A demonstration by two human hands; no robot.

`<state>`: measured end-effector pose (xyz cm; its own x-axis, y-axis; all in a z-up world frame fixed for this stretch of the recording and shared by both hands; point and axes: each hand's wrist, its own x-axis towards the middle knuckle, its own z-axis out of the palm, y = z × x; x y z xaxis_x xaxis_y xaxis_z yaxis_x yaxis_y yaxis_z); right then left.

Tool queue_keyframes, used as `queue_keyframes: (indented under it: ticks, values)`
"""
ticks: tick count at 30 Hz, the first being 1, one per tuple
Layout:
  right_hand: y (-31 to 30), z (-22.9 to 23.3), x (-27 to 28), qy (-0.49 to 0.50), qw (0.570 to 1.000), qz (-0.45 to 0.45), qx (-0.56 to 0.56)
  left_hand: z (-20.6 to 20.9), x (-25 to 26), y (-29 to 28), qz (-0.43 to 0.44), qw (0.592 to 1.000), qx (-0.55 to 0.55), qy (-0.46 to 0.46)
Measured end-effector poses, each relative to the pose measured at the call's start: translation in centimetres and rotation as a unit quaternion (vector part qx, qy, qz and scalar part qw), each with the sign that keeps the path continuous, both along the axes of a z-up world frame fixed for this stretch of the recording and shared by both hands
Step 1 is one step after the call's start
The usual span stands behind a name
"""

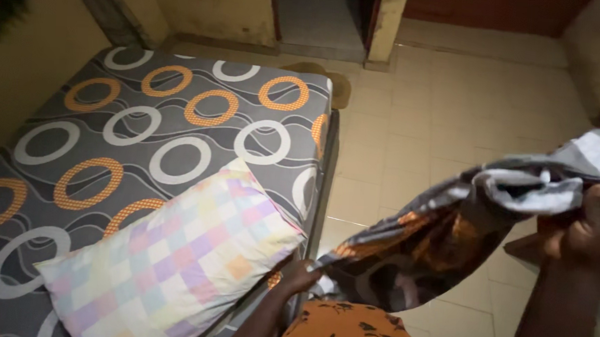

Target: The person inserts a pillow into a patterned pillowcase on a bed, then smooths and adjusts the pillow. The person then picks up a folded cloth from a nearby chair and places it on the bed.

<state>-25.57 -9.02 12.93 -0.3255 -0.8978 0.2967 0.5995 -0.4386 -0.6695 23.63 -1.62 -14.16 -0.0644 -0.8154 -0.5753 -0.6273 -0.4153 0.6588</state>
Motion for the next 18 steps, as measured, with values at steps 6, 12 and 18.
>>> queue_keyframes:
  ticks: [6, 12, 18]
  values:
    - [-4.9, 0.4, 8.1, 0.080, 0.997, -0.014, 0.011, 6.0, 4.2, -3.6, 0.143, 0.911, 0.033, 0.387]
    - [-8.3, 0.9, 17.7, 0.103, 0.991, 0.030, 0.083, 12.2, 7.7, -5.4, 0.289, 0.714, -0.010, 0.638]
    - [-13.1, 1.1, 24.4, 0.160, 0.978, 0.078, 0.107, 11.8, 12.0, -6.8, 0.309, 0.650, -0.114, 0.685]
